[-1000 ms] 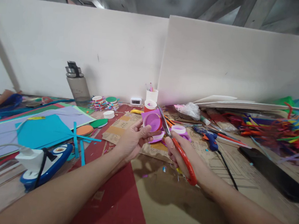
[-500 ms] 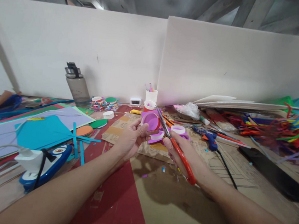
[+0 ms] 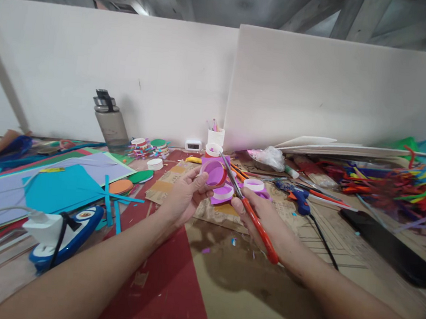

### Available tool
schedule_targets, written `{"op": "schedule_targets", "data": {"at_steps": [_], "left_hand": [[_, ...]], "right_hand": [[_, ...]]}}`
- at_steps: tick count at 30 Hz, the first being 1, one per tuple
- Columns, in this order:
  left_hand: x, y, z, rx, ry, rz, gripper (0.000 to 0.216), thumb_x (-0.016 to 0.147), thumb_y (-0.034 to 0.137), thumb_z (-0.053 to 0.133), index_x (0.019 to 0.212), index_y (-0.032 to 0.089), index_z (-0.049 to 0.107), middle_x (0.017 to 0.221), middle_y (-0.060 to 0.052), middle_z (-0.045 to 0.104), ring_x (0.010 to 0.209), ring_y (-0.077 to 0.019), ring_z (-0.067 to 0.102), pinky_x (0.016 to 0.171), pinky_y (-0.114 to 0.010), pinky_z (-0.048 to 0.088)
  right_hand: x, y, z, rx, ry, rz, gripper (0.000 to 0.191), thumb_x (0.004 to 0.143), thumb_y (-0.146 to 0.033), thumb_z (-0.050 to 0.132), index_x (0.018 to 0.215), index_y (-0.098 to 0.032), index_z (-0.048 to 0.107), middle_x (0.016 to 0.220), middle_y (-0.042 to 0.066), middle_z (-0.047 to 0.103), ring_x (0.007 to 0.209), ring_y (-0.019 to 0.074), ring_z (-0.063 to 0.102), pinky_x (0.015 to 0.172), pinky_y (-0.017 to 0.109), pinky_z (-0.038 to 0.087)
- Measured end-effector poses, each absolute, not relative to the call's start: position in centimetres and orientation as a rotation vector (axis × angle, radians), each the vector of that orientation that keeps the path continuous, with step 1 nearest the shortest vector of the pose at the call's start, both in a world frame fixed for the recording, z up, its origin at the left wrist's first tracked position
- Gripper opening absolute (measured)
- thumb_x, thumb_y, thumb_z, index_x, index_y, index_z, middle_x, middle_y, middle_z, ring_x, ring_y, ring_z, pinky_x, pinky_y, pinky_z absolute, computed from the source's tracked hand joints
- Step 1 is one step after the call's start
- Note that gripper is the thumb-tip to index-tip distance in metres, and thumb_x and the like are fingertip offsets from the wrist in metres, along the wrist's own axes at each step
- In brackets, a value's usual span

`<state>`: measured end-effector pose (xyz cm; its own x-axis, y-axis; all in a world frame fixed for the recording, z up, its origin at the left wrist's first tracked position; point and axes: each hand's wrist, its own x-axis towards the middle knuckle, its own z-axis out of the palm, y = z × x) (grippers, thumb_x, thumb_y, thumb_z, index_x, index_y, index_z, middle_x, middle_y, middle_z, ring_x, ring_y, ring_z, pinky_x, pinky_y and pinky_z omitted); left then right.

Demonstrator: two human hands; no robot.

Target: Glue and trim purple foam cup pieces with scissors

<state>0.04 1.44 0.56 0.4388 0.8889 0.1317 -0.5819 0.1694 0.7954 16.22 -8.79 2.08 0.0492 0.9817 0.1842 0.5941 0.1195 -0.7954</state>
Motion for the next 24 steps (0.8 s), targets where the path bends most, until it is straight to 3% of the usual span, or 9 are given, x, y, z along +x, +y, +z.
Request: {"op": "schedule_targets", "data": {"at_steps": [7, 19, 24], "left_hand": [[-0.16, 1.53, 0.51, 0.910, 0.395, 1.086, 0.030, 0.068, 0.025, 0.087, 0.085, 0.016, 0.064, 0.075, 0.002, 0.068, 0.060, -0.0099, 0.065, 0.058, -0.021, 0.053], [-0.22, 1.54, 0.74, 0.907, 0.394, 1.106, 0.031, 0.067, 0.026, 0.088, 0.084, 0.017, 0.064, 0.075, 0.004, 0.067, 0.060, -0.0093, 0.065, 0.059, -0.021, 0.055], [-0.29, 1.62, 0.75, 0.908, 0.404, 1.110, 0.034, 0.066, 0.026, 0.088, 0.090, 0.017, 0.066, 0.078, 0.004, 0.067, 0.060, -0.0080, 0.064, 0.060, -0.021, 0.056]], "right_hand": [[16.40, -8.54, 1.48, -1.508, -1.655, 0.615, 0.033, 0.092, -0.051, 0.050, 0.094, -0.019, 0.059, 0.074, 0.002, 0.064, 0.061, 0.0137, 0.051, 0.054, 0.024, 0.040], [15.94, -8.75, 1.95, -1.554, -1.558, 0.742, 0.037, 0.086, -0.056, 0.055, 0.088, -0.020, 0.056, 0.066, -0.002, 0.055, 0.055, 0.0119, 0.044, 0.050, 0.023, 0.035], [15.83, -8.78, 2.24, -1.541, -1.577, 0.717, 0.040, 0.085, -0.059, 0.054, 0.089, -0.019, 0.057, 0.071, 0.000, 0.056, 0.060, 0.0127, 0.044, 0.054, 0.024, 0.038]]}}
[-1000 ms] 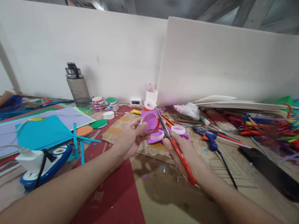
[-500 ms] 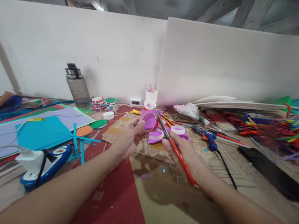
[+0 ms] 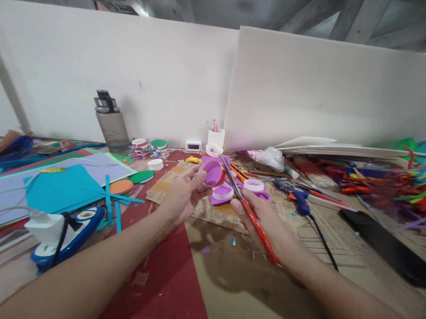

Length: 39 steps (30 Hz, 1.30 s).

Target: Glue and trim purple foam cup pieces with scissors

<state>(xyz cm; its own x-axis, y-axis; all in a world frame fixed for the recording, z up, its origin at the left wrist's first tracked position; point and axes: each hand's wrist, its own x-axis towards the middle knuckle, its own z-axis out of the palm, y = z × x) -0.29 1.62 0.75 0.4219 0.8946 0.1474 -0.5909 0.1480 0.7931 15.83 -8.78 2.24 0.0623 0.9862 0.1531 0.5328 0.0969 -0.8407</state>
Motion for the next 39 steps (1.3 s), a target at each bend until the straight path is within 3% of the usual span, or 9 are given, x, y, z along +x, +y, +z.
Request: {"op": "schedule_targets", "data": {"at_steps": [5, 18, 27, 32, 39], "left_hand": [[-0.5, 1.8, 0.8, 0.938, 0.408, 1.115, 0.037, 0.071, 0.029, 0.085, 0.103, 0.017, 0.068, 0.087, 0.001, 0.070, 0.066, -0.0087, 0.065, 0.061, -0.021, 0.056], [-0.5, 1.7, 1.2, 0.900, 0.436, 1.127, 0.032, 0.072, 0.027, 0.084, 0.097, 0.016, 0.068, 0.086, 0.000, 0.071, 0.067, -0.0099, 0.066, 0.063, -0.021, 0.055], [-0.5, 1.7, 1.3, 0.865, 0.461, 1.154, 0.039, 0.074, 0.028, 0.082, 0.110, 0.019, 0.067, 0.092, 0.000, 0.074, 0.070, -0.0101, 0.069, 0.064, -0.021, 0.057], [-0.2, 1.4, 1.0, 0.847, 0.438, 1.078, 0.043, 0.077, 0.038, 0.080, 0.113, 0.021, 0.064, 0.094, -0.003, 0.076, 0.079, -0.0178, 0.074, 0.065, -0.025, 0.058], [0.0, 1.0, 0.9, 0.920, 0.406, 1.058, 0.037, 0.073, 0.023, 0.083, 0.104, 0.020, 0.062, 0.095, -0.002, 0.075, 0.086, -0.0192, 0.075, 0.069, -0.023, 0.058]], "right_hand": [[16.1, -8.7, 1.8, -1.540, -1.632, 0.662, 0.039, 0.089, -0.058, 0.049, 0.088, -0.020, 0.056, 0.071, 0.000, 0.056, 0.061, 0.0132, 0.044, 0.054, 0.024, 0.037], [16.2, -8.8, 1.3, -1.524, -1.683, 0.574, 0.036, 0.092, -0.055, 0.048, 0.088, -0.020, 0.055, 0.073, -0.001, 0.056, 0.063, 0.0133, 0.046, 0.057, 0.024, 0.036], [16.0, -9.0, 1.6, -1.588, -1.675, 0.609, 0.041, 0.089, -0.061, 0.048, 0.087, -0.020, 0.054, 0.070, -0.001, 0.054, 0.060, 0.0130, 0.043, 0.055, 0.026, 0.035], [16.0, -8.7, 1.0, -1.572, -1.669, 0.578, 0.039, 0.091, -0.058, 0.049, 0.086, -0.020, 0.054, 0.067, -0.001, 0.056, 0.058, 0.0130, 0.044, 0.052, 0.024, 0.034], [16.2, -8.5, 0.9, -1.496, -1.713, 0.526, 0.035, 0.094, -0.051, 0.048, 0.099, -0.018, 0.059, 0.077, 0.002, 0.063, 0.063, 0.0146, 0.050, 0.059, 0.026, 0.040]]}}
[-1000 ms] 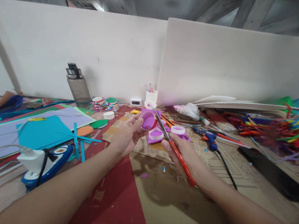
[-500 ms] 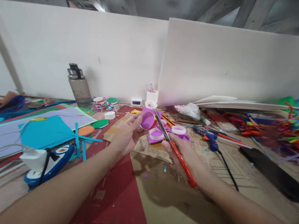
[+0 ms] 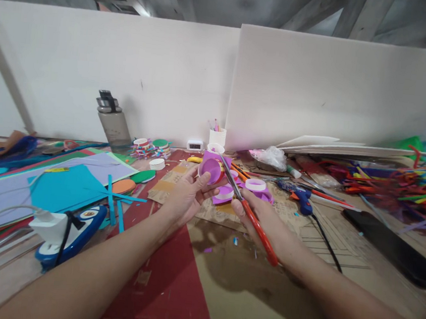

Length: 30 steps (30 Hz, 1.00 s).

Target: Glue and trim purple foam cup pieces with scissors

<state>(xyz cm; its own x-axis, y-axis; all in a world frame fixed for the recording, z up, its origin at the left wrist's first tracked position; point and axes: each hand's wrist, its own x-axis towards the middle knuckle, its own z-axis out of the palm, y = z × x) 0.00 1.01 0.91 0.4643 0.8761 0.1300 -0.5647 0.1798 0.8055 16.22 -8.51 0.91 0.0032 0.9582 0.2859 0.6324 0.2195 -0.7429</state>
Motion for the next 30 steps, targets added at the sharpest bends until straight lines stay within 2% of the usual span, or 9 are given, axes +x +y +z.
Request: {"op": "schedule_targets", "data": {"at_steps": [10, 19, 24, 30], "left_hand": [[0.44, 0.40, 0.70, 0.941, 0.427, 1.012, 0.040, 0.067, 0.024, 0.088, 0.097, 0.019, 0.062, 0.089, -0.003, 0.075, 0.081, -0.0189, 0.076, 0.064, -0.021, 0.056], [0.53, 0.20, 0.56, 0.999, 0.458, 1.002, 0.038, 0.069, 0.024, 0.086, 0.102, 0.017, 0.067, 0.094, -0.006, 0.076, 0.083, -0.0202, 0.075, 0.068, -0.024, 0.057], [0.50, 0.17, 0.58, 1.005, 0.446, 0.996, 0.039, 0.070, 0.024, 0.085, 0.104, 0.017, 0.067, 0.096, -0.008, 0.076, 0.084, -0.0211, 0.075, 0.068, -0.025, 0.056], [0.49, 0.06, 0.77, 0.996, 0.422, 0.991, 0.040, 0.068, 0.025, 0.087, 0.102, 0.018, 0.067, 0.092, -0.004, 0.076, 0.079, -0.0193, 0.075, 0.063, -0.022, 0.055]], "right_hand": [[16.09, -8.65, 1.37, -1.499, -1.660, 0.607, 0.038, 0.091, -0.056, 0.051, 0.095, -0.018, 0.057, 0.074, 0.000, 0.058, 0.060, 0.0126, 0.046, 0.056, 0.025, 0.040], [16.20, -8.55, 1.36, -1.430, -1.671, 0.581, 0.034, 0.094, -0.052, 0.050, 0.103, -0.021, 0.060, 0.084, 0.004, 0.067, 0.072, 0.0174, 0.057, 0.066, 0.027, 0.047], [16.13, -8.66, 1.35, -1.499, -1.616, 0.667, 0.040, 0.092, -0.058, 0.050, 0.099, -0.020, 0.057, 0.070, -0.002, 0.056, 0.057, 0.0127, 0.044, 0.053, 0.025, 0.037], [16.10, -8.41, 0.89, -1.493, -1.587, 0.683, 0.037, 0.092, -0.057, 0.051, 0.095, -0.020, 0.054, 0.072, -0.002, 0.054, 0.059, 0.0118, 0.042, 0.054, 0.024, 0.036]]}}
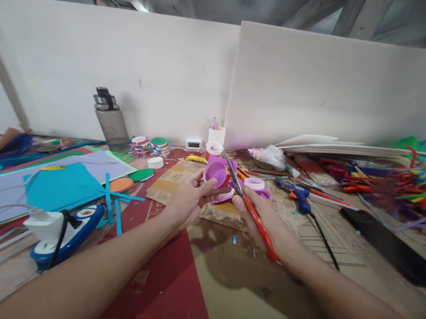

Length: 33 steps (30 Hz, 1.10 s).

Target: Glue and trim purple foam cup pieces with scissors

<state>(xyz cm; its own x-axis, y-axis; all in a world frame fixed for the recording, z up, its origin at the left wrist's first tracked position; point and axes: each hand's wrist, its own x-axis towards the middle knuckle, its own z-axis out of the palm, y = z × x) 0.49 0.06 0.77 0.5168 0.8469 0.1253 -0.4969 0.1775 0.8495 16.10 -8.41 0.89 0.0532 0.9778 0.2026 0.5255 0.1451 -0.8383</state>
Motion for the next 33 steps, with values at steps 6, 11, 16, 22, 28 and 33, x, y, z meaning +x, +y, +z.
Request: {"op": "schedule_targets", "data": {"at_steps": [6, 11, 16, 22, 28, 33], "left_hand": [[0.4, 0.2, 0.7, 1.000, 0.422, 0.993, 0.039, 0.069, 0.024, 0.086, 0.102, 0.018, 0.067, 0.085, -0.003, 0.074, 0.081, -0.0214, 0.075, 0.062, -0.022, 0.054], [0.3, 0.3, 0.7, 1.020, 0.436, 1.000, 0.041, 0.070, 0.026, 0.086, 0.105, 0.018, 0.067, 0.092, -0.005, 0.075, 0.082, -0.0218, 0.075, 0.063, -0.023, 0.055], [0.1, 0.6, 0.8, 1.003, 0.445, 1.023, 0.042, 0.067, 0.027, 0.088, 0.102, 0.017, 0.067, 0.092, -0.004, 0.075, 0.077, -0.0188, 0.074, 0.063, -0.023, 0.055], [0.0, 1.0, 0.9, 0.969, 0.462, 1.074, 0.037, 0.070, 0.028, 0.086, 0.100, 0.017, 0.068, 0.091, -0.003, 0.075, 0.081, -0.0182, 0.074, 0.066, -0.024, 0.057], [0.0, 1.1, 0.8, 0.940, 0.439, 1.093, 0.040, 0.068, 0.032, 0.087, 0.101, 0.018, 0.068, 0.087, -0.001, 0.074, 0.081, -0.0176, 0.074, 0.066, -0.023, 0.057], [0.1, 1.1, 0.7, 0.989, 0.439, 1.068, 0.044, 0.065, 0.031, 0.089, 0.102, 0.018, 0.069, 0.089, -0.003, 0.074, 0.079, -0.0184, 0.074, 0.066, -0.023, 0.057]], "right_hand": [[16.1, -8.6, 1.0, -1.481, -1.591, 0.683, 0.034, 0.092, -0.054, 0.052, 0.095, -0.020, 0.055, 0.072, -0.002, 0.055, 0.059, 0.0120, 0.043, 0.053, 0.024, 0.036], [16.2, -8.7, 1.2, -1.503, -1.599, 0.678, 0.037, 0.091, -0.056, 0.052, 0.097, -0.019, 0.057, 0.075, 0.000, 0.060, 0.062, 0.0134, 0.047, 0.057, 0.025, 0.039], [16.3, -8.6, 1.3, -1.518, -1.633, 0.638, 0.041, 0.091, -0.059, 0.049, 0.096, -0.019, 0.058, 0.075, 0.001, 0.061, 0.062, 0.0142, 0.048, 0.057, 0.025, 0.040], [16.4, -8.6, 1.4, -1.501, -1.673, 0.605, 0.043, 0.092, -0.059, 0.049, 0.102, -0.019, 0.060, 0.080, 0.004, 0.066, 0.065, 0.0165, 0.054, 0.058, 0.026, 0.043], [16.5, -8.6, 1.4, -1.513, -1.722, 0.594, 0.042, 0.093, -0.056, 0.047, 0.104, -0.018, 0.060, 0.081, 0.006, 0.068, 0.070, 0.0193, 0.058, 0.061, 0.028, 0.046], [16.3, -8.6, 1.8, -1.493, -1.723, 0.607, 0.037, 0.093, -0.053, 0.048, 0.106, -0.020, 0.057, 0.091, 0.007, 0.071, 0.076, 0.0209, 0.061, 0.067, 0.030, 0.049]]}}
